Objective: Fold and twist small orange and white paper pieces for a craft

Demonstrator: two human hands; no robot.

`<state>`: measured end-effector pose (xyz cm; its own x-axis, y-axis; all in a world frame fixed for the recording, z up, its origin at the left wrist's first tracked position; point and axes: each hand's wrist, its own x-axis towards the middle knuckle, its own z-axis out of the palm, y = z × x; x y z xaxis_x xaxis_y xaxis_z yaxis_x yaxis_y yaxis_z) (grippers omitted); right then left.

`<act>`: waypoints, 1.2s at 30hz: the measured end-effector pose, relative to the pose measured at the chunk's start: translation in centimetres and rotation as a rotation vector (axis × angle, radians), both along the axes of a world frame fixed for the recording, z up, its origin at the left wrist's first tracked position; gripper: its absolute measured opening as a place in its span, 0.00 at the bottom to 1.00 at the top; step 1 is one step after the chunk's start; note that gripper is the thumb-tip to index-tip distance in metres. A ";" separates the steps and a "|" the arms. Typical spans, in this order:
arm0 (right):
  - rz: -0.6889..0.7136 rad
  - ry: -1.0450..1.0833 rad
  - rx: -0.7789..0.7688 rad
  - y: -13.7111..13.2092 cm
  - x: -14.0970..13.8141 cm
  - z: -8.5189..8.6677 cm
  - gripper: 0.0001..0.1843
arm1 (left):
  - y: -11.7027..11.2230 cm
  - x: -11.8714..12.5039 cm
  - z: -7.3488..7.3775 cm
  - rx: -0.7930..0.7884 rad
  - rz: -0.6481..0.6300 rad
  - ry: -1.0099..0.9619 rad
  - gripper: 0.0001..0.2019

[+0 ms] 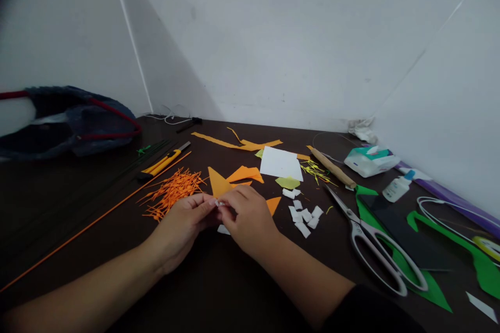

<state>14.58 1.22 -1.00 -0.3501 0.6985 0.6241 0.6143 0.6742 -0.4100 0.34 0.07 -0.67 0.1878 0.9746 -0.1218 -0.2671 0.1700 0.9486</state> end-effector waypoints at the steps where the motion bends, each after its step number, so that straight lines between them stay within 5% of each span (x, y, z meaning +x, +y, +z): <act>1: 0.013 0.000 0.003 0.0 0.1 0.0 0.07 | 0.0 0.0 0.0 -0.004 -0.006 -0.005 0.06; 6: 0.075 0.081 -0.051 0.1 0.3 0.0 0.07 | 0.0 -0.1 -0.1 0.001 -0.031 0.010 0.06; 17: 0.127 0.467 -0.590 0.3 1.1 0.0 0.07 | 0.8 -0.8 0.0 0.012 -0.023 0.161 0.06; 22: 0.167 0.663 -0.761 0.6 0.8 -0.6 0.07 | 0.9 -1.0 -0.3 0.114 0.053 0.430 0.19; 27: 0.182 0.727 -0.857 0.6 0.6 -0.8 0.05 | 0.6 -1.0 0.1 0.283 -0.050 0.425 0.04; 36: 0.267 0.775 -0.954 0.4 0.3 -1.0 0.02 | 0.7 -0.9 0.2 0.261 -0.059 0.463 0.06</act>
<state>14.92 1.61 -2.03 -0.3181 0.9479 0.0149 -0.1153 -0.0231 -0.9931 -0.52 0.74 -0.45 0.2278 0.9729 0.0403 0.1918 -0.0854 0.9777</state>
